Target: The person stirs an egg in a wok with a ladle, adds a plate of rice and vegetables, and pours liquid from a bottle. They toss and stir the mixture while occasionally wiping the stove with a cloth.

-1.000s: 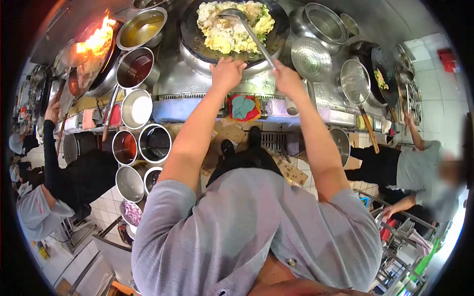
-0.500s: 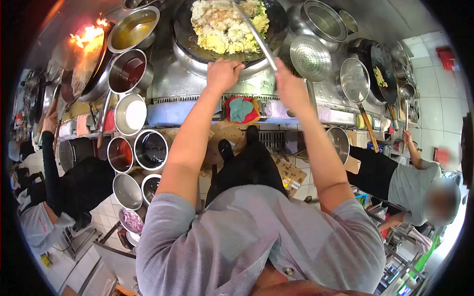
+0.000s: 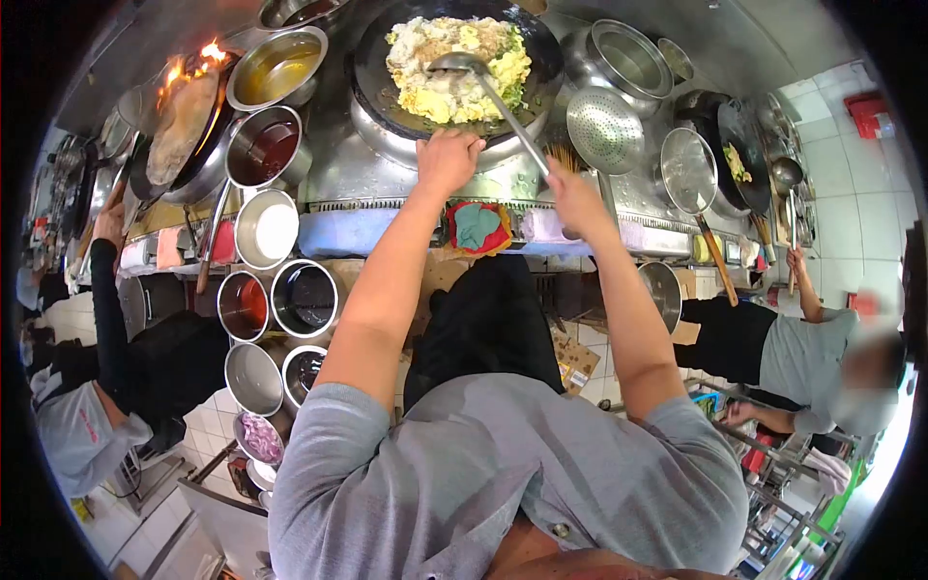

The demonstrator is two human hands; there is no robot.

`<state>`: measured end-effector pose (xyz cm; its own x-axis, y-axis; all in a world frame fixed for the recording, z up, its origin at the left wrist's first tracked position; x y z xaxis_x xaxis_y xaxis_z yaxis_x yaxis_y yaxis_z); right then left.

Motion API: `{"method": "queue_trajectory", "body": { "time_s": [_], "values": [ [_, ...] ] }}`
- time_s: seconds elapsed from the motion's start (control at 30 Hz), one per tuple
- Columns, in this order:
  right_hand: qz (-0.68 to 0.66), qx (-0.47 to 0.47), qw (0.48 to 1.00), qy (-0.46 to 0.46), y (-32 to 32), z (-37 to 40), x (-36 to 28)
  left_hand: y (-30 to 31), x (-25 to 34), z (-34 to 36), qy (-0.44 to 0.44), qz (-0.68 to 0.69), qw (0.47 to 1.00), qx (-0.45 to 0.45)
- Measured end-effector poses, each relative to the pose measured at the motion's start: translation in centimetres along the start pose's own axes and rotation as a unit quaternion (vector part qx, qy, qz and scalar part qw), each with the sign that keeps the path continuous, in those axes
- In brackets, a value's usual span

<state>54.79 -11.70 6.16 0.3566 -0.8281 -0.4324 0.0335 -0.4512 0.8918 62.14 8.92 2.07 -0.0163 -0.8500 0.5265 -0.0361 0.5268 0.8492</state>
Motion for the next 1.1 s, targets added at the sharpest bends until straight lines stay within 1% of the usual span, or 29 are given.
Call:
{"method": "queue_trajectory", "body": {
  "time_s": [0.03, 0.07, 0.13, 0.17, 0.2, 0.27, 0.3, 0.33, 0.37, 0.4, 0.43, 0.47, 0.53, 0.57, 0.6, 0.67, 0.7, 0.73, 0.8, 0.83, 0.87, 0.9, 0.93, 0.97, 1.0, 1.03, 1.07, 1.1],
  "values": [
    [0.009, 0.004, 1.000, 0.009, 1.2, -0.6, -0.7, 0.3, -0.1, -0.1, 0.003, -0.002, 1.000, 0.004],
    [0.007, 0.005, 1.000, 0.010, 0.8, -0.9, -1.8, 0.3, 0.0, 0.0, 0.012, -0.010, 1.000, 0.000],
    [0.061, -0.041, 0.997, -0.038, -0.7, -1.7, -3.4, 0.3, 0.4, -0.1, 0.012, -0.016, 1.000, -0.006],
    [0.058, -0.064, 0.995, -0.057, -1.5, -2.6, -4.4, 0.4, 0.4, -0.2, 0.012, -0.015, 1.000, 0.002],
    [0.058, -0.064, 0.994, -0.060, -2.6, -4.2, -2.9, 0.3, 0.2, 0.1, 0.014, -0.013, 1.000, 0.005],
    [0.053, -0.039, 0.998, 0.015, -5.3, -7.9, 0.5, -0.1, 0.0, 0.4, 0.012, -0.015, 1.000, -0.007],
    [0.056, -0.038, 0.998, 0.015, -3.3, -7.8, -0.4, 0.0, 0.1, -0.2, 0.014, -0.014, 1.000, -0.006],
    [0.061, -0.016, 0.998, 0.024, -0.7, -6.9, -1.2, -0.3, 0.0, -0.2, 0.018, -0.013, 1.000, -0.006],
    [0.063, 0.004, 0.998, 0.028, 1.7, -5.1, -2.8, -0.3, 0.0, 0.2, 0.004, -0.006, 1.000, 0.016],
    [0.061, -0.050, 0.995, -0.054, 2.5, -1.0, -4.0, -0.3, -0.3, 0.0, -0.010, 0.003, 0.999, 0.040],
    [0.063, -0.102, 0.984, -0.135, 3.1, 2.9, -4.3, -0.4, -0.5, -0.4, -0.005, 0.004, 0.999, 0.039],
    [0.063, -0.111, 0.983, -0.134, 1.6, 3.4, -2.8, -0.4, -0.6, -0.5, -0.004, 0.021, 0.999, 0.033],
    [0.091, -0.099, 0.986, -0.103, -2.7, 4.0, 1.1, -0.7, -0.5, -0.1, -0.014, 0.031, 0.999, 0.016],
    [0.028, -0.019, 0.999, -0.012, -2.1, 1.8, 2.4, -0.3, -0.4, 0.3, -0.027, 0.038, 0.998, 0.038],
    [0.030, -0.023, 0.999, -0.009, -0.7, 1.2, 1.8, 0.2, -0.4, 0.7, -0.036, 0.045, 0.996, 0.062],
    [0.033, -0.003, 0.999, -0.024, 3.7, -0.9, -1.1, -0.3, -0.8, 0.9, -0.024, 0.036, 0.997, 0.057],
    [0.067, -0.026, 0.996, -0.057, 3.1, -0.2, -1.7, -0.4, -0.7, 0.4, -0.018, 0.028, 0.998, 0.051],
    [0.073, -0.019, 0.996, -0.055, 2.0, -0.9, -1.7, -0.2, -0.4, -0.2, -0.024, 0.031, 0.998, 0.057],
    [0.079, -0.048, 0.990, -0.104, -2.3, -1.3, 0.5, -0.8, -0.6, -0.1, -0.017, 0.024, 0.999, 0.029],
    [0.055, -0.050, 0.994, -0.077, -3.3, -3.0, 1.4, -0.6, -0.5, -0.1, -0.017, 0.016, 0.999, 0.033],
    [0.057, -0.046, 0.994, -0.075, -0.9, -3.8, 0.3, -0.5, -0.5, -0.2, -0.019, 0.016, 0.999, 0.037],
    [-0.048, -0.078, 0.987, -0.132, 2.9, -4.9, -1.6, -0.7, -0.6, -0.2, -0.014, 0.022, 0.999, 0.037],
    [-0.151, -0.111, 0.965, -0.186, 5.3, -5.6, -3.2, -0.8, -0.8, -0.2, -0.007, 0.028, 0.999, 0.037],
    [-0.133, -0.079, 0.972, -0.177, 6.7, -5.8, -4.3, -0.9, -0.8, -0.1, -0.007, 0.028, 0.999, 0.039],
    [-0.133, -0.076, 0.972, -0.176, 4.7, -6.0, -3.7, -0.8, -0.8, -0.1, -0.001, 0.017, 0.999, 0.038],
    [-0.052, -0.008, 0.993, -0.106, 2.0, -6.7, -2.8, -0.8, -0.5, -0.1, 0.003, 0.008, 0.999, 0.038],
    [0.032, 0.061, 0.997, -0.034, -0.3, -7.1, -2.2, -0.4, -0.2, -0.1, 0.000, 0.010, 0.999, 0.040],
    [0.027, 0.000, 0.998, -0.054, -3.3, -7.0, -0.8, -0.1, -0.1, 0.0, 0.009, -0.002, 0.999, 0.033]
  ]
}}
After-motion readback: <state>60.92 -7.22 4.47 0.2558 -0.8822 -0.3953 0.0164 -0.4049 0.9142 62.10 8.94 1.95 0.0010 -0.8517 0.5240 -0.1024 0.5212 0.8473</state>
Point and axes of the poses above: each hand's wrist, its own z-axis away from the middle knuckle, its own y-axis out of the back of the hand, x = y × z, the point moved 7 cm from there along -z, towards the middle knuckle, and after that the axes turned 13 degrees about y, right-handed, at the moved point
